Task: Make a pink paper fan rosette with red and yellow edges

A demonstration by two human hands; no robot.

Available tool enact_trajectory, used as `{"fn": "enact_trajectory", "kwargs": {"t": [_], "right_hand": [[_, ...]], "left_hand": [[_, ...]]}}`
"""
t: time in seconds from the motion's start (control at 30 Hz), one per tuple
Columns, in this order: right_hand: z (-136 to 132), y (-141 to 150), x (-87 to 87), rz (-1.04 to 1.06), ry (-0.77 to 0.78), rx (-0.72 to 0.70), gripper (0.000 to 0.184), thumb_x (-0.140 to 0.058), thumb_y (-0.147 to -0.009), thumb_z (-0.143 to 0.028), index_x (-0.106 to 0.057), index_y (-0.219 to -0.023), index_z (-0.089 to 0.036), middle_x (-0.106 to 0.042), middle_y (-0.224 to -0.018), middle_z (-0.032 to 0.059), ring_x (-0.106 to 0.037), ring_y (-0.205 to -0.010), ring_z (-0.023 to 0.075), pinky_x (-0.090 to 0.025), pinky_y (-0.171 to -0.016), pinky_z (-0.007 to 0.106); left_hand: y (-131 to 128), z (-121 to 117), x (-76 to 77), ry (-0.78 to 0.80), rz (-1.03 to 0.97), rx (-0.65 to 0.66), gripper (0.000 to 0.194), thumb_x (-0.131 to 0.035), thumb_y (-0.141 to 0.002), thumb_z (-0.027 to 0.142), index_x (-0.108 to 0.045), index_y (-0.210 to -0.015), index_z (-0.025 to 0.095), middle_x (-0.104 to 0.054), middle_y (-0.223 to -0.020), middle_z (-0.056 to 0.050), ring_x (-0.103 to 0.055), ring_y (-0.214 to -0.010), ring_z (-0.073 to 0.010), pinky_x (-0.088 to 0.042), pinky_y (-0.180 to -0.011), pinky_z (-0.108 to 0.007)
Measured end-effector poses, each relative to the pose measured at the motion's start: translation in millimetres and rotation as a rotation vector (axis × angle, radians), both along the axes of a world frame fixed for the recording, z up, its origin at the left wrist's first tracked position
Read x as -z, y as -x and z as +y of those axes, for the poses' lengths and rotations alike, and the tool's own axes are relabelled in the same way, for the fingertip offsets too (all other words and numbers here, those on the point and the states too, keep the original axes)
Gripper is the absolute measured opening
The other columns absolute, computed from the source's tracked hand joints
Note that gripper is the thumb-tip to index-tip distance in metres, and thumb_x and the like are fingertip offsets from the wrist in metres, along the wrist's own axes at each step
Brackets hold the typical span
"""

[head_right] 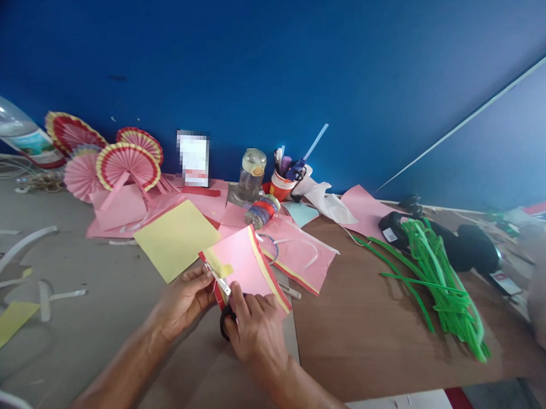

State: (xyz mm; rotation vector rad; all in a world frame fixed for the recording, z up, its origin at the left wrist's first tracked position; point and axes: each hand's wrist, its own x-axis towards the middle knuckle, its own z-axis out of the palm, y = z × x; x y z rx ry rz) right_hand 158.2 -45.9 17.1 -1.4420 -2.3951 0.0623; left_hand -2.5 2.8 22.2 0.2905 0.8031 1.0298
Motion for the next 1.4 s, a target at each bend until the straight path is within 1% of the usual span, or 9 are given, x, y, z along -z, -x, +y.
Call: {"fn": "enact_trajectory", "kwargs": {"t": [0.13, 0.27, 0.37, 0.47, 0.63, 0.83, 1.0, 1.23, 1.4], "right_hand": [[2, -2, -1.6, -0.020, -0.029, -0.015, 0.046, -0.050, -0.083, -0.018, -0.046, -0.128, -0.006, -0.065, -0.077, 0.0051, -0.058, -0.068, 0.0196, -0.031, -0.066, 0.034], [4, -4, -6.2, -0.013, -0.010, -0.011, 0.043, -0.048, -0.086, -0.017, -0.048, -0.128, -0.008, -0.065, -0.078, 0.0049, -0.059, -0.070, 0.0183, -0.031, -0.067, 0.033], [3, -4, -7.5, 0.020, 0.020, 0.006, 0.042, -0.048, -0.085, -0.016, -0.050, -0.126, -0.010, -0.066, -0.078, 0.0046, -0.059, -0.071, 0.0180, -0.031, -0.068, 0.032], [3, -3, -7.6, 0.058, 0.051, 0.027, 0.044, -0.048, -0.084, -0.015, -0.049, -0.127, -0.010, -0.066, -0.080, 0.0052, -0.059, -0.072, 0.0184, -0.033, -0.068, 0.032], [6, 2, -11.1, 0.085, 0.068, 0.070, 0.049, -0.050, -0.081, -0.017, -0.048, -0.130, -0.011, -0.065, -0.085, 0.0062, -0.059, -0.075, 0.0202, -0.034, -0.069, 0.033], [9, 6, -11.8, 0.113, 0.050, 0.050, 0.045, -0.048, -0.083, -0.016, -0.049, -0.128, -0.010, -0.066, -0.081, 0.0048, -0.060, -0.073, 0.0190, -0.036, -0.069, 0.033], [9, 7, -10.1, 0.120, 0.052, 0.039, 0.044, -0.045, -0.083, -0.013, -0.048, -0.127, -0.009, -0.066, -0.078, 0.0041, -0.059, -0.070, 0.0182, -0.035, -0.069, 0.033], [14, 9, -19.3, 0.094, 0.063, 0.042, 0.038, -0.048, -0.081, -0.017, -0.052, -0.118, -0.010, -0.065, -0.075, 0.0038, -0.057, -0.065, 0.0173, -0.032, -0.065, 0.031], [15, 10, -20.7, 0.075, 0.013, 0.030, 0.041, -0.048, -0.083, -0.016, -0.050, -0.123, -0.010, -0.067, -0.077, 0.0036, -0.060, -0.069, 0.0177, -0.031, -0.067, 0.032]], "left_hand": [[0, 1, -1.7, 0.006, 0.023, -0.024, 0.021, -0.082, -0.061, 0.023, -0.067, -0.070, 0.012, -0.069, -0.070, -0.003, -0.064, -0.065, -0.0143, -0.055, -0.070, -0.030], [0, 1, -5.0, -0.002, 0.048, -0.030, 0.023, -0.083, -0.059, 0.025, -0.066, -0.065, 0.013, -0.070, -0.069, -0.004, -0.064, -0.065, -0.0149, -0.054, -0.067, -0.029], [-1, 0, -7.6, -0.018, 0.065, -0.029, 0.024, -0.083, -0.060, 0.027, -0.066, -0.066, 0.012, -0.070, -0.071, -0.004, -0.064, -0.066, -0.0152, -0.054, -0.066, -0.028], [-3, 0, -9.2, -0.037, 0.069, -0.043, 0.024, -0.083, -0.060, 0.026, -0.064, -0.065, 0.013, -0.069, -0.068, -0.003, -0.063, -0.065, -0.0145, -0.053, -0.066, -0.028], [-5, -2, -10.1, -0.086, 0.117, 0.006, 0.025, -0.082, -0.060, 0.030, -0.067, -0.071, 0.013, -0.066, -0.065, -0.002, -0.060, -0.061, -0.0138, -0.051, -0.064, -0.027], [-2, -2, -10.9, -0.111, 0.126, -0.008, 0.024, -0.080, -0.064, 0.030, -0.067, -0.074, 0.013, -0.060, -0.058, 0.001, -0.056, -0.056, -0.0123, -0.047, -0.061, -0.026], [-2, -1, -9.4, -0.106, 0.112, -0.004, 0.024, -0.081, -0.063, 0.031, -0.066, -0.073, 0.014, -0.061, -0.059, 0.001, -0.056, -0.057, -0.0122, -0.047, -0.061, -0.026], [-6, -2, -7.7, -0.129, 0.167, -0.019, 0.029, -0.083, -0.058, 0.035, -0.069, -0.072, 0.014, -0.066, -0.067, -0.002, -0.060, -0.066, -0.0147, -0.050, -0.071, -0.030], [-3, -1, -11.2, -0.138, 0.146, -0.015, 0.030, -0.083, -0.058, 0.034, -0.070, -0.076, 0.014, -0.069, -0.071, -0.003, -0.062, -0.068, -0.0157, -0.049, -0.072, -0.029]]}}
